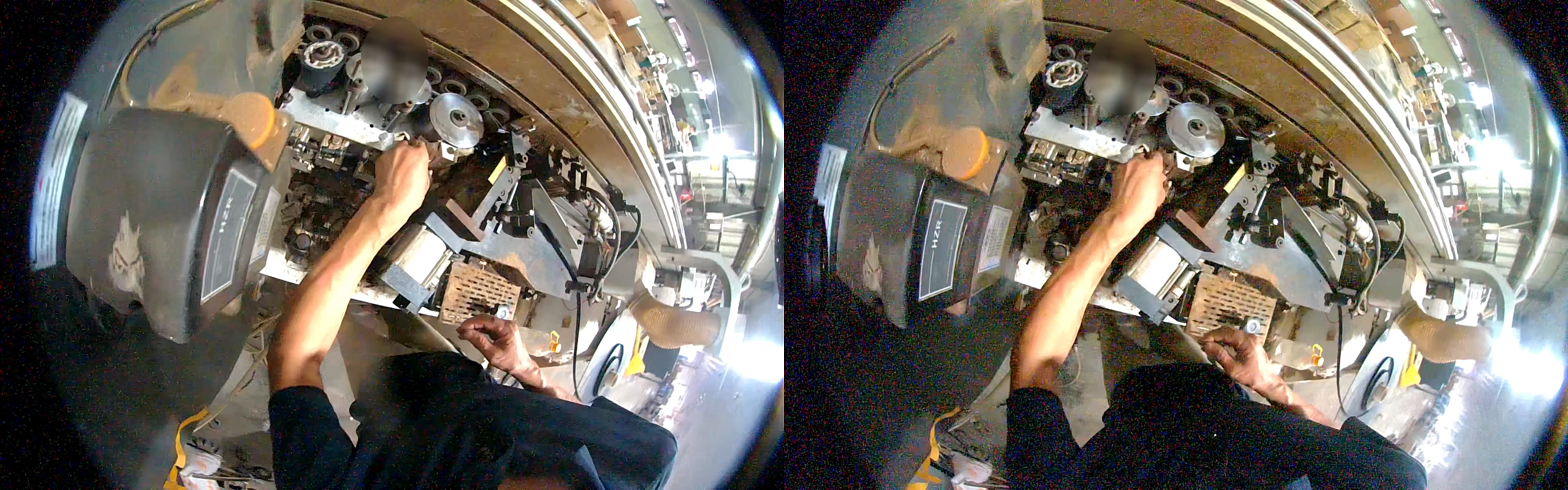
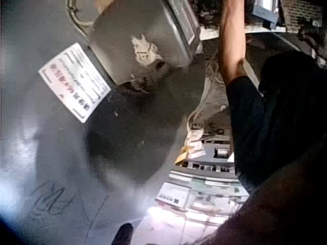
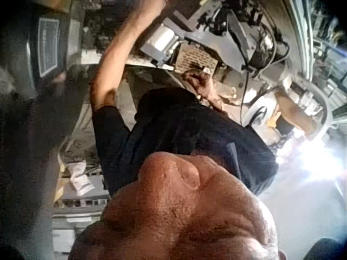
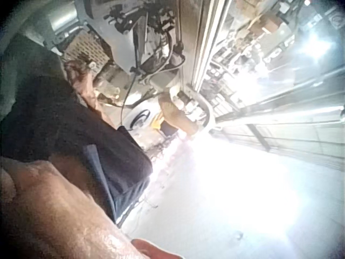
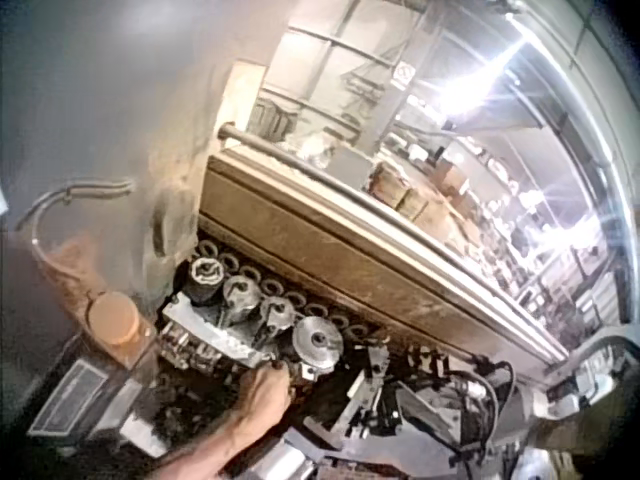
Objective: The person applies a liquid from a bottle to a cloth and uses it to wipe and clean various internal components of an industrial machine, including rollers and metal guides, then uses a wrench to tighten a bolt.
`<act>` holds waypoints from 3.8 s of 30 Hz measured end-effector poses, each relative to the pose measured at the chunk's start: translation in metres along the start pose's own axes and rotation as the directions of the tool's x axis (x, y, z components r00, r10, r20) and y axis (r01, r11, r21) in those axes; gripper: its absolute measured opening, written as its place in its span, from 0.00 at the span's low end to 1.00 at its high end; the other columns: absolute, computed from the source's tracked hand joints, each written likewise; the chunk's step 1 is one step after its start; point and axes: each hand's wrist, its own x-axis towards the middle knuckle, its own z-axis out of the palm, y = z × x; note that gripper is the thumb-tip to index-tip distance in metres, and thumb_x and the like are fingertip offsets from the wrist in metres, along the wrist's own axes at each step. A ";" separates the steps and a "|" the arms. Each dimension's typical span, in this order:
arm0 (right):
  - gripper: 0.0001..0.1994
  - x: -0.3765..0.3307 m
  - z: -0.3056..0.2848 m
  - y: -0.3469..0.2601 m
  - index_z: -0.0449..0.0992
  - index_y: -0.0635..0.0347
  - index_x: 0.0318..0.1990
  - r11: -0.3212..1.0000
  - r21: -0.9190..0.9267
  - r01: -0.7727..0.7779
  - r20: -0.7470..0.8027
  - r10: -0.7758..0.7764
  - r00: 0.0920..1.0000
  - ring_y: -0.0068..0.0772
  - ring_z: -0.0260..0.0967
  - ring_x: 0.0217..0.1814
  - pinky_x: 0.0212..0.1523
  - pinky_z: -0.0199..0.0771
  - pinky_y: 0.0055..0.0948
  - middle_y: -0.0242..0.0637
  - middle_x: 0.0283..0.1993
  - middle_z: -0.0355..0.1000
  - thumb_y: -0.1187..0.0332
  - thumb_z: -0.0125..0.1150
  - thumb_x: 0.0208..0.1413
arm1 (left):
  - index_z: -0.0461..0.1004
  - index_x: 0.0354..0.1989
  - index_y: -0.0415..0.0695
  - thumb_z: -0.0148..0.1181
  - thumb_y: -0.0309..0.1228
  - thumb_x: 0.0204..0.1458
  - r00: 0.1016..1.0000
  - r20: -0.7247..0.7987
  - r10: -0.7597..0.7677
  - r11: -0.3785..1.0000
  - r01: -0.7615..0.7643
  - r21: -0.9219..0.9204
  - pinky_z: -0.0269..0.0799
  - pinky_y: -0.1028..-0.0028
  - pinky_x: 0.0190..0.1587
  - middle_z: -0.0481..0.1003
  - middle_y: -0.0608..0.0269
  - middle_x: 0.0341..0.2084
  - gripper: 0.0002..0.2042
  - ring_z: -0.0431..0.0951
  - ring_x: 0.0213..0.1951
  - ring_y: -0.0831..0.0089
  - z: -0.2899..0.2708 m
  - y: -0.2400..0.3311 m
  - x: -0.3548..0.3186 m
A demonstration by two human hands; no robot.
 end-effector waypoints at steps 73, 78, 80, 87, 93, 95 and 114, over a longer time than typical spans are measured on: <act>0.09 0.006 0.022 0.039 0.80 0.64 0.42 0.933 0.357 -0.050 -0.090 0.088 0.992 0.26 0.75 0.43 0.47 0.74 0.27 0.38 0.40 0.80 0.70 0.64 0.57 | 0.73 0.29 0.40 0.52 0.15 0.38 0.928 -0.315 0.200 0.964 -0.244 -0.106 0.71 0.56 0.31 0.74 0.45 0.22 0.09 0.76 0.28 0.45 -0.021 0.020 0.021; 0.09 -0.004 0.028 0.036 0.80 0.63 0.43 0.928 0.369 -0.042 -0.092 0.082 0.992 0.28 0.75 0.43 0.48 0.74 0.27 0.38 0.39 0.79 0.70 0.63 0.58 | 0.79 0.33 0.43 0.55 0.15 0.40 0.991 -0.065 0.117 0.961 -0.096 0.260 0.75 0.63 0.33 0.79 0.49 0.28 0.13 0.81 0.32 0.54 -0.002 -0.002 0.012; 0.09 -0.012 0.028 0.032 0.80 0.63 0.43 0.942 0.334 -0.037 -0.087 0.070 0.994 0.28 0.76 0.44 0.48 0.74 0.28 0.38 0.40 0.80 0.69 0.63 0.58 | 0.78 0.33 0.43 0.56 0.16 0.40 0.959 -0.222 0.177 0.984 -0.171 0.046 0.75 0.62 0.33 0.78 0.49 0.27 0.12 0.81 0.31 0.53 -0.013 0.004 0.011; 0.09 -0.012 0.025 0.027 0.80 0.63 0.44 0.944 0.314 -0.102 -0.065 0.128 0.990 0.28 0.76 0.44 0.48 0.75 0.29 0.40 0.40 0.80 0.69 0.63 0.58 | 0.78 0.30 0.43 0.58 0.17 0.41 0.952 -0.210 0.222 0.974 -0.208 0.084 0.74 0.63 0.30 0.77 0.50 0.23 0.08 0.79 0.27 0.53 -0.006 0.001 0.022; 0.09 -0.011 0.031 0.034 0.80 0.63 0.43 0.960 0.281 0.003 -0.114 0.030 0.993 0.29 0.76 0.42 0.46 0.75 0.29 0.40 0.40 0.80 0.69 0.63 0.58 | 0.80 0.33 0.44 0.62 0.23 0.47 0.897 -0.382 0.223 0.972 -0.235 0.016 0.73 0.66 0.28 0.78 0.51 0.22 0.05 0.81 0.24 0.61 -0.018 0.014 0.011; 0.08 -0.013 0.028 0.024 0.80 0.63 0.42 0.953 0.304 -0.012 -0.115 0.049 0.992 0.30 0.76 0.41 0.46 0.75 0.30 0.40 0.39 0.79 0.69 0.64 0.57 | 0.79 0.33 0.43 0.62 0.24 0.48 0.929 -0.331 0.165 0.983 -0.180 -0.015 0.71 0.64 0.27 0.77 0.50 0.21 0.04 0.80 0.24 0.59 -0.023 0.009 0.009; 0.11 -0.024 0.022 0.040 0.80 0.61 0.44 0.949 0.314 -0.014 -0.166 0.069 0.984 0.32 0.77 0.45 0.48 0.75 0.32 0.41 0.41 0.79 0.65 0.64 0.58 | 0.78 0.31 0.43 0.61 0.21 0.44 0.958 -0.282 0.048 0.997 -0.061 -0.038 0.74 0.60 0.32 0.78 0.50 0.24 0.06 0.80 0.29 0.50 -0.011 0.004 0.012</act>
